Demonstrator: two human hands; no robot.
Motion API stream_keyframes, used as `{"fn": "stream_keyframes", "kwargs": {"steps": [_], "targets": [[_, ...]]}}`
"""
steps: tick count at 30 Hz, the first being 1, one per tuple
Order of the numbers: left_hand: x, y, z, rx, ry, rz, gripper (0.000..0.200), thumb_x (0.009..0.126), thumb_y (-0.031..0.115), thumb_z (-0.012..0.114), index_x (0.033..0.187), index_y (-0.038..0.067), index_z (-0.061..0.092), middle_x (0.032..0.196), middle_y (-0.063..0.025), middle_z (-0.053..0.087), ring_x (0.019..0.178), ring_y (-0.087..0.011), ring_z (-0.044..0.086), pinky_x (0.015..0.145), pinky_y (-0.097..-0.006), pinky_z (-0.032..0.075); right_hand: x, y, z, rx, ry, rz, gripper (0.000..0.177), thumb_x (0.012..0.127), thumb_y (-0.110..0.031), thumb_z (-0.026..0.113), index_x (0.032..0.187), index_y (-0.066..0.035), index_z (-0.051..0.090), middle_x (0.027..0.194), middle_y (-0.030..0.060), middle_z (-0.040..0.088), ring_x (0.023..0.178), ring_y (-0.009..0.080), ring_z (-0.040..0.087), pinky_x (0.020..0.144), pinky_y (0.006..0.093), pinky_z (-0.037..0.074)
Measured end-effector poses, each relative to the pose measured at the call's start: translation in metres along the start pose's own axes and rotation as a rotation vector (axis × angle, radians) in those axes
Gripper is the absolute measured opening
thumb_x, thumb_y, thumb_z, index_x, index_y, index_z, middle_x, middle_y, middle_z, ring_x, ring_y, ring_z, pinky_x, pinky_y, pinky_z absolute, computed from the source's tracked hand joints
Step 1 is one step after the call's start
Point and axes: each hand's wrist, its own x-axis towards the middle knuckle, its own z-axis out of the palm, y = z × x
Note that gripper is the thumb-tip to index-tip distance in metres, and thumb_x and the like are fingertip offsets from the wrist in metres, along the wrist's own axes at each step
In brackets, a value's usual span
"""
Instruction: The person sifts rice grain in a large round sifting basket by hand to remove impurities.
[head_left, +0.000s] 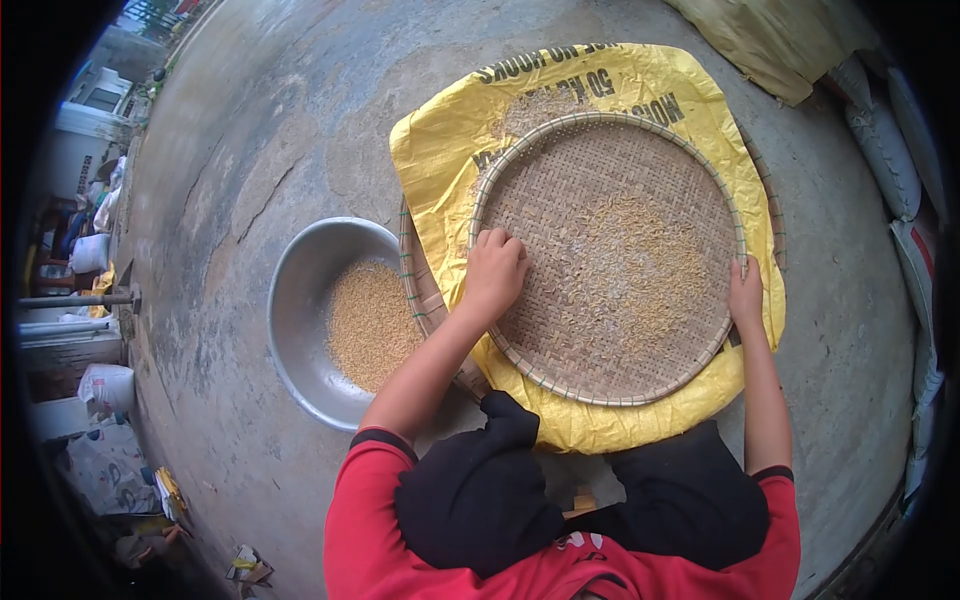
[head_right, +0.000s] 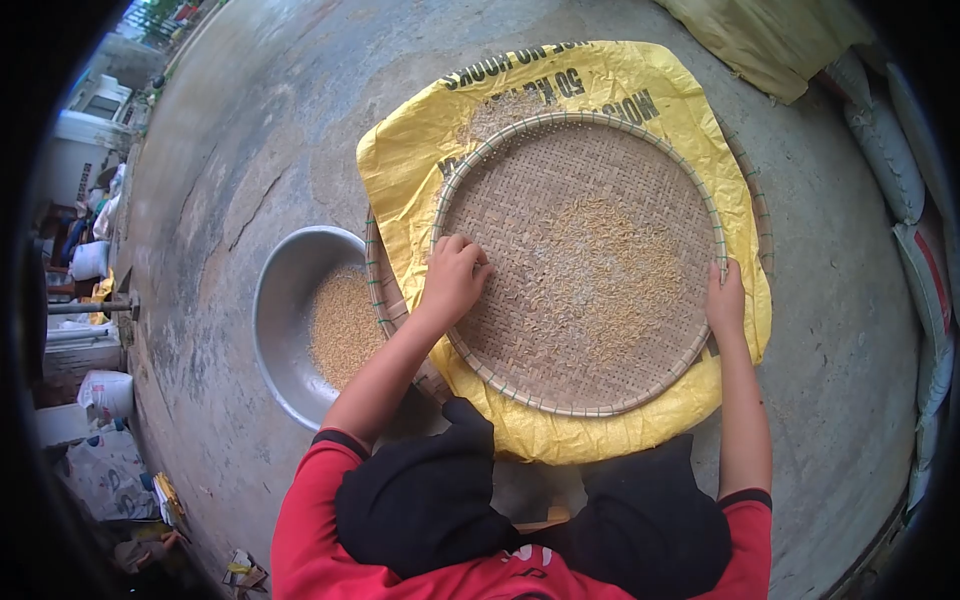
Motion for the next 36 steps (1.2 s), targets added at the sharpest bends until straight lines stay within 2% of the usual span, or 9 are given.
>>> {"fn": "stream_keyframes", "kwargs": {"steps": [10,16,19,22,28,31,33,35,36], "targets": [[-0.006,-0.007,0.02,0.09,-0.01,0.061,0.016,0.075,0.016,0.062,0.083,0.003,0.056,0.099,-0.0113,0.05,0.1,-0.0293,0.045,0.081,-0.0391,0.041,-0.001,-0.001,0.0,0.023,-0.008,-0.001,0.034,0.093,-0.031,0.044,0.108,0.0,0.047,0.094,0.0215,0.059,0.087,0.0361,0.058,0.076,0.04,0.044],[0.004,0.01,0.019,-0.108,0.079,0.074,0.013,0.075,0.011,0.063,0.082,0.004,0.055,0.103,-0.0114,0.05,0.102,-0.03,0.045,0.084,-0.0392,0.039,-0.001,0.0,0.001,0.004,-0.004,-0.005,0.034,0.093,-0.031,0.044,0.108,0.0,0.047,0.093,0.0216,0.059,0.086,0.0362,0.058,0.076,0.04,0.044],[0.007,0.016,0.023,-0.038,0.091,0.032,0.014,0.074,0.011,0.064,0.082,0.004,0.055,0.104,-0.0114,0.049,0.103,-0.0296,0.045,0.084,-0.0398,0.039,-0.001,-0.001,0.0,0.003,0.001,0.0,0.034,0.093,-0.031,0.044,0.108,0.0,0.047,0.093,0.0214,0.059,0.086,0.0362,0.058,0.076,0.04,0.044],[0.005,0.017,0.027,-0.02,-0.024,-0.048,0.018,0.076,0.012,0.06,0.089,0.001,0.055,0.109,-0.0119,0.047,0.108,-0.0294,0.041,0.087,-0.042,0.036,0.0,0.001,0.001,0.008,-0.002,-0.003,0.034,0.093,-0.03,0.044,0.108,0.0,0.047,0.093,0.0213,0.059,0.087,0.036,0.057,0.076,0.0399,0.044],[0.003,0.016,0.036,0.073,0.096,0.062,0.012,0.077,0.011,0.06,0.084,0.004,0.053,0.112,-0.0109,0.046,0.11,-0.0314,0.04,0.084,-0.044,0.037,0.0,0.002,0.001,0.014,-0.007,0.002,0.035,0.093,-0.031,0.044,0.108,0.0,0.047,0.094,0.0216,0.058,0.088,0.036,0.057,0.077,0.0397,0.044],[0.001,0.018,0.016,0.04,0.15,0.108,0.013,0.078,0.007,0.054,0.089,0.0,0.052,0.107,-0.0134,0.049,0.107,-0.0312,0.043,0.088,-0.0419,0.037,-0.002,-0.002,0.001,0.002,0.02,-0.018,0.035,0.093,-0.031,0.044,0.109,0.0,0.047,0.095,0.0222,0.058,0.089,0.0364,0.057,0.077,0.0396,0.044],[-0.002,0.005,-0.012,-0.274,0.066,0.101,0.011,0.08,0.004,0.054,0.089,-0.001,0.051,0.1,-0.0158,0.053,0.101,-0.0325,0.048,0.086,-0.0394,0.039,-0.003,-0.004,-0.001,-0.017,0.011,-0.012,0.036,0.093,-0.031,0.044,0.109,0.001,0.047,0.095,0.0225,0.058,0.089,0.0366,0.057,0.078,0.0397,0.044],[-0.016,-0.006,-0.053,-0.378,0.111,-0.231,0.008,0.083,0.006,0.056,0.086,0.0,0.051,0.083,-0.0174,0.059,0.08,-0.0319,0.057,0.07,-0.0378,0.045,-0.001,-0.005,-0.002,-0.028,-0.001,-0.008,0.036,0.093,-0.031,0.044,0.109,0.001,0.047,0.095,0.0227,0.058,0.09,0.0367,0.057,0.078,0.0397,0.044],[-0.025,-0.022,-0.067,-0.284,0.216,-0.246,0.007,0.082,0.004,0.056,0.086,0.0,0.052,0.076,-0.0163,0.059,0.072,-0.0303,0.06,0.064,-0.0372,0.046,-0.001,-0.006,-0.002,-0.038,-0.011,0.009,0.039,0.092,-0.032,0.045,0.111,0.002,0.047,0.098,0.0239,0.058,0.092,0.0365,0.057,0.08,0.0392,0.044]]}}
